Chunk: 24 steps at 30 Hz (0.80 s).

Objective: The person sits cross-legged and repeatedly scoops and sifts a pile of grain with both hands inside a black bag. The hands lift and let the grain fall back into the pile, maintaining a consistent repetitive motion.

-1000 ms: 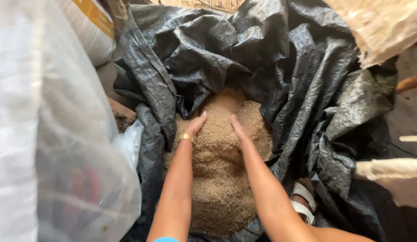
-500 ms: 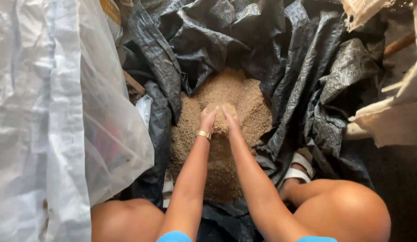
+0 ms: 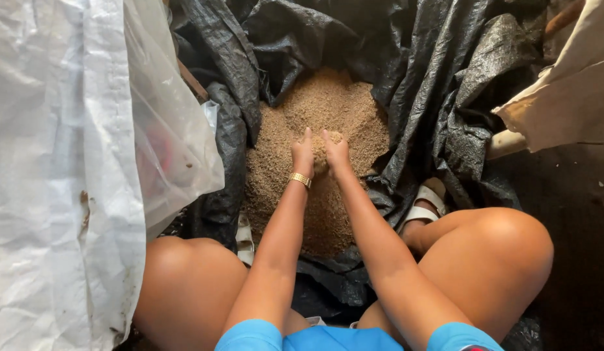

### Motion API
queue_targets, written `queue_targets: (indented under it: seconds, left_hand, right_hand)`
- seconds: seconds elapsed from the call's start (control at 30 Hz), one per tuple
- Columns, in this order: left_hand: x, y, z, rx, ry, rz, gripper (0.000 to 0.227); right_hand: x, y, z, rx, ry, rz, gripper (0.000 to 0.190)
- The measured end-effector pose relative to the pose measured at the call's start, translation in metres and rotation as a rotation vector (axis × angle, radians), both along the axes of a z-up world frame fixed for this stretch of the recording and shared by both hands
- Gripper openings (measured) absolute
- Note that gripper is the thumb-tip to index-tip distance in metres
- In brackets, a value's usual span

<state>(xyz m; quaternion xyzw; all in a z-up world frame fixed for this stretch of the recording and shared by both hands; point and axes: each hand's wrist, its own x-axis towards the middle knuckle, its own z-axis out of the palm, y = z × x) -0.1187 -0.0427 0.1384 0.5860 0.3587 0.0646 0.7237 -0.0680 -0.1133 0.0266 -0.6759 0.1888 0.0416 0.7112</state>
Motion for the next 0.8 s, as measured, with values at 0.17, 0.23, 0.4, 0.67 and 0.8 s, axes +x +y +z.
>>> queue_targets:
  seconds: [0.17, 0.23, 0.4, 0.67, 0.8]
  left_hand:
    - [0.01, 0.016, -0.071, -0.319, 0.147, -0.149, 0.103]
    - [0.016, 0.03, -0.077, -0.473, 0.16, -0.231, 0.11]
    - [0.036, 0.069, -0.161, -0.871, 0.04, -0.018, 0.074]
    - [0.037, 0.086, -0.189, -0.697, 0.015, 0.128, 0.064]
    - [0.037, 0.084, -0.192, -0.534, 0.109, 0.114, 0.046]
  right_hand:
    - [-0.016, -0.017, 0.04, 0.014, 0.288, 0.031, 0.093]
    - [-0.01, -0.027, 0.043, 0.135, 0.377, 0.047, 0.114]
    - [0.03, -0.069, -0.059, 0.801, 0.539, 0.114, 0.051]
    - [0.046, -0.092, -0.122, 0.626, 0.279, 0.089, 0.046]
    - [0.046, -0.078, -0.112, 0.452, 0.348, 0.11, 0.04]
